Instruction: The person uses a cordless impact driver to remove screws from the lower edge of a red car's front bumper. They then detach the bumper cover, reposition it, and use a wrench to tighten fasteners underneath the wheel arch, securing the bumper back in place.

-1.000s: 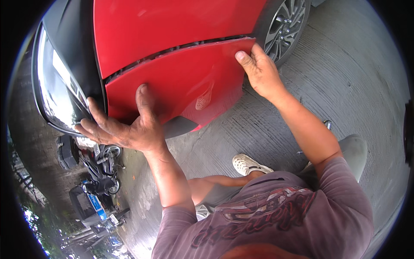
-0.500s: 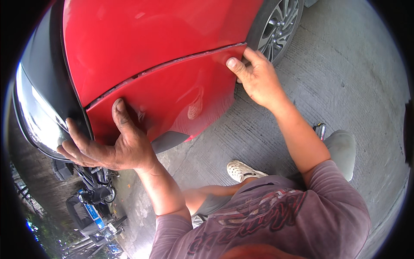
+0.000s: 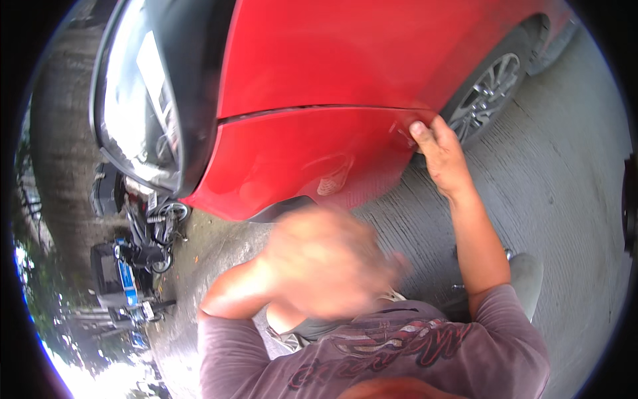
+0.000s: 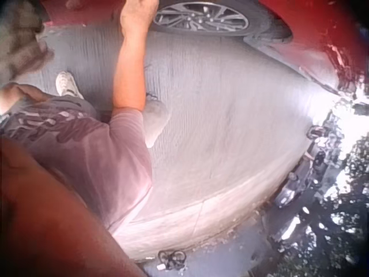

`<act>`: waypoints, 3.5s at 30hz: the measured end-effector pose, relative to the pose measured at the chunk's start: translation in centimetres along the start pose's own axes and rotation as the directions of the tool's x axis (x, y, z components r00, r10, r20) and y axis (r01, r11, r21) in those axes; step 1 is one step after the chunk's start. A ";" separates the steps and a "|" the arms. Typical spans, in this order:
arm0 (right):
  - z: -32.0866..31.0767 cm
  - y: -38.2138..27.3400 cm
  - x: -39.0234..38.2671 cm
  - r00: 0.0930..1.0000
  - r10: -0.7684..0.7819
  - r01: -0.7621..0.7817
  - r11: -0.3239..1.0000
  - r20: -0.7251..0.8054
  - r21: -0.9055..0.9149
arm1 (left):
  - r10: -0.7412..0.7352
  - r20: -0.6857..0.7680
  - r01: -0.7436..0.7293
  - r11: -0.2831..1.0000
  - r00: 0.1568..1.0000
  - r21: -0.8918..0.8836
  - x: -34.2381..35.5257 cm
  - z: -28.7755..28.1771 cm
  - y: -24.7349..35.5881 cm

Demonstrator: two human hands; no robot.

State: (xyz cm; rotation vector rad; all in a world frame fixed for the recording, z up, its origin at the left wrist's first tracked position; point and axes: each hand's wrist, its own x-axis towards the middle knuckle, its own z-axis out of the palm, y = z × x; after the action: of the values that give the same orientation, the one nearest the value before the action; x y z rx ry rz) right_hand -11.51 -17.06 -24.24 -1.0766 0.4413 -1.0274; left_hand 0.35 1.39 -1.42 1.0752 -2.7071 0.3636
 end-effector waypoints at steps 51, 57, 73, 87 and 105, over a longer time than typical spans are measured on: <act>-1.2 -0.2 -5.3 0.990 -0.085 0.033 0.911 0.109 0.410 | -0.672 -0.290 0.730 0.595 0.681 0.336 -4.5 -5.0 0.6; -3.1 0.1 -5.5 0.970 -0.093 0.002 0.927 0.225 0.374 | -0.743 0.061 0.702 0.653 0.667 0.286 0.0 -9.0 -0.9; 11.7 -12.1 -3.1 0.600 -0.660 0.793 0.420 0.451 -0.441 | -0.720 0.036 0.699 0.684 0.693 0.208 -0.8 -9.1 -0.9; 12.8 -13.1 -3.5 0.625 -0.659 0.779 0.501 0.417 -0.377 | -0.653 0.026 0.643 0.751 0.757 0.146 -1.2 -9.1 -0.9; 12.6 -12.8 -2.7 0.678 -0.655 0.733 0.568 0.333 -0.375 | -0.743 -0.123 0.748 0.664 0.657 -0.018 -2.4 -8.0 -1.1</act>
State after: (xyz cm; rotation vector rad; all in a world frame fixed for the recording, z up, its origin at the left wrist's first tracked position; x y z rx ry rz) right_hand -9.63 -9.57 -7.79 -1.8711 0.1124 -1.5656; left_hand 3.63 4.52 5.64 1.9694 -1.9013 0.3018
